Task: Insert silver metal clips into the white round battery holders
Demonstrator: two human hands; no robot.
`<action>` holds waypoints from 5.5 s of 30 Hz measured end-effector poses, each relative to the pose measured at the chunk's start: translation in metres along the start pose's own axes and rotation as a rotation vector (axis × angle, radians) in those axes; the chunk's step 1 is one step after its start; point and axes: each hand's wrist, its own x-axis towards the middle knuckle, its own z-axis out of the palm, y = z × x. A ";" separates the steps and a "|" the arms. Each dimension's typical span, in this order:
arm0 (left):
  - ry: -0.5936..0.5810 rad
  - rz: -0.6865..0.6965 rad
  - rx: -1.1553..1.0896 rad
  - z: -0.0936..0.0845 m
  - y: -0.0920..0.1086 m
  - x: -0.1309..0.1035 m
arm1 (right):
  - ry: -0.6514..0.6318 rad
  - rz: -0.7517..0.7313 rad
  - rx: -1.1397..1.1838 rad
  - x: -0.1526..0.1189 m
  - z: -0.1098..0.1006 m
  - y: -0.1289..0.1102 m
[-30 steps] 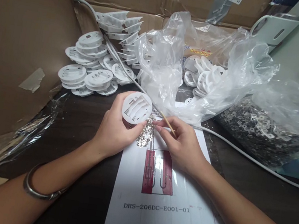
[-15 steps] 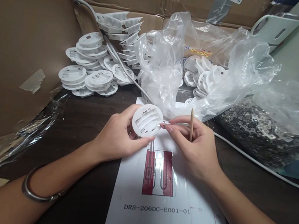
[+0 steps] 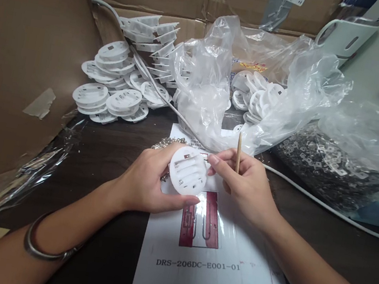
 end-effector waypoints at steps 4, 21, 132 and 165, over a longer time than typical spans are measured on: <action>-0.008 0.003 -0.017 0.002 0.000 -0.002 | -0.081 0.054 0.066 -0.001 0.003 0.003; -0.141 0.027 0.008 -0.001 0.002 0.001 | -0.040 -0.026 -0.034 -0.004 0.010 0.014; 0.128 -0.288 -0.355 -0.001 0.016 0.003 | -0.184 -0.037 0.328 0.003 -0.003 0.010; 0.149 -0.341 -0.244 0.001 0.012 0.002 | -0.063 -0.121 0.135 -0.001 0.004 0.012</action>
